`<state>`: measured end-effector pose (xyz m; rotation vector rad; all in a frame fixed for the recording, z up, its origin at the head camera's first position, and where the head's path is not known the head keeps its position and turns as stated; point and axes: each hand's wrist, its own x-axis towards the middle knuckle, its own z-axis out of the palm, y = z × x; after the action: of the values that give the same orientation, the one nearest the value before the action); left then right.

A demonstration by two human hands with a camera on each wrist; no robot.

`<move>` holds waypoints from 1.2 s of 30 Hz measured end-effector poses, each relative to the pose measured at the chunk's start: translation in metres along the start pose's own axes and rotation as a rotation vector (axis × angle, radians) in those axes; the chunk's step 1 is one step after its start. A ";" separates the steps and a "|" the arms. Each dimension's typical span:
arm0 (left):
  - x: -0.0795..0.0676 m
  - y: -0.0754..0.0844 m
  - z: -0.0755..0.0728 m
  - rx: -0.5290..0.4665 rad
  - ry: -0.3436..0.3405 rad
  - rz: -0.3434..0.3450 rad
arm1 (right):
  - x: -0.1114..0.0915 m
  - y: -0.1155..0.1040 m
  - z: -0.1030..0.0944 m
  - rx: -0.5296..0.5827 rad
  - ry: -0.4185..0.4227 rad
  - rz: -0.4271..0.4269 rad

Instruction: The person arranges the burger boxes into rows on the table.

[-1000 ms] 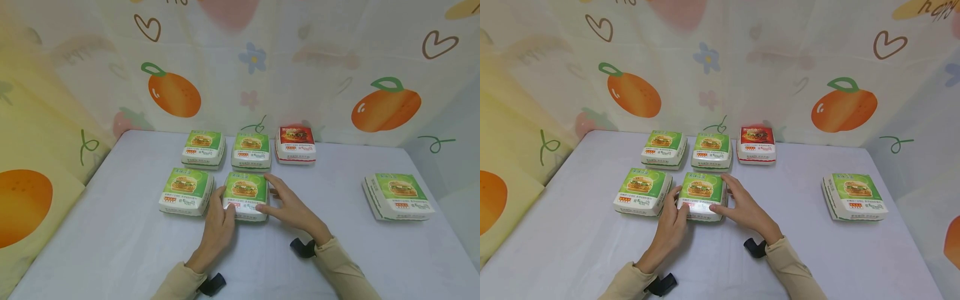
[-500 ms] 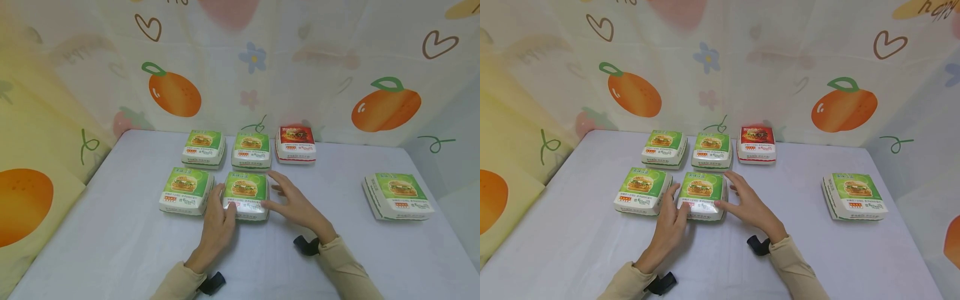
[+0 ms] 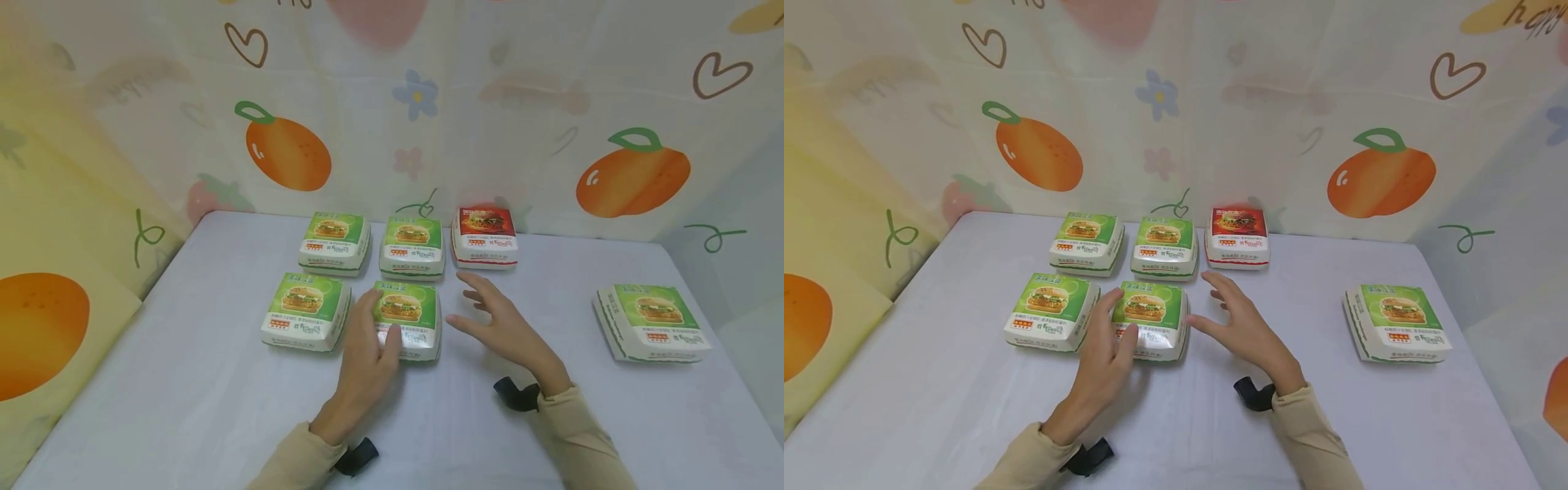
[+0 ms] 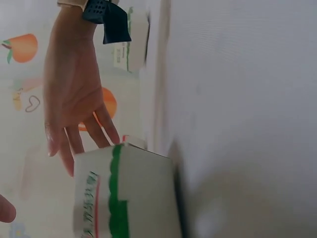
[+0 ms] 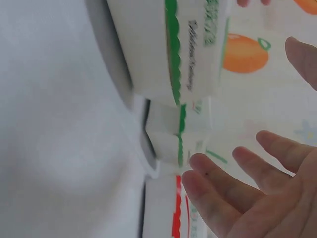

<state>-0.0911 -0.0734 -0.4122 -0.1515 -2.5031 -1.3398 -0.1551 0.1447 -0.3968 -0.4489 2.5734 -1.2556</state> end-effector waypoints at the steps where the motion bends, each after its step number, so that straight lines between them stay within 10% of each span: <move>1: 0.001 0.003 0.001 0.000 -0.003 0.010 | 0.000 0.001 -0.002 -0.002 0.007 -0.002; 21: 0.030 0.063 0.041 -0.204 -0.081 -0.028 | -0.001 0.022 -0.034 -0.069 0.134 -0.029; 36: 0.052 0.069 0.094 -0.342 -0.065 -0.174 | 0.007 0.048 -0.057 -0.023 0.192 0.051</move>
<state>-0.1441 0.0409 -0.3903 -0.0500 -2.3623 -1.8554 -0.1898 0.2110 -0.4008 -0.2766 2.7404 -1.3107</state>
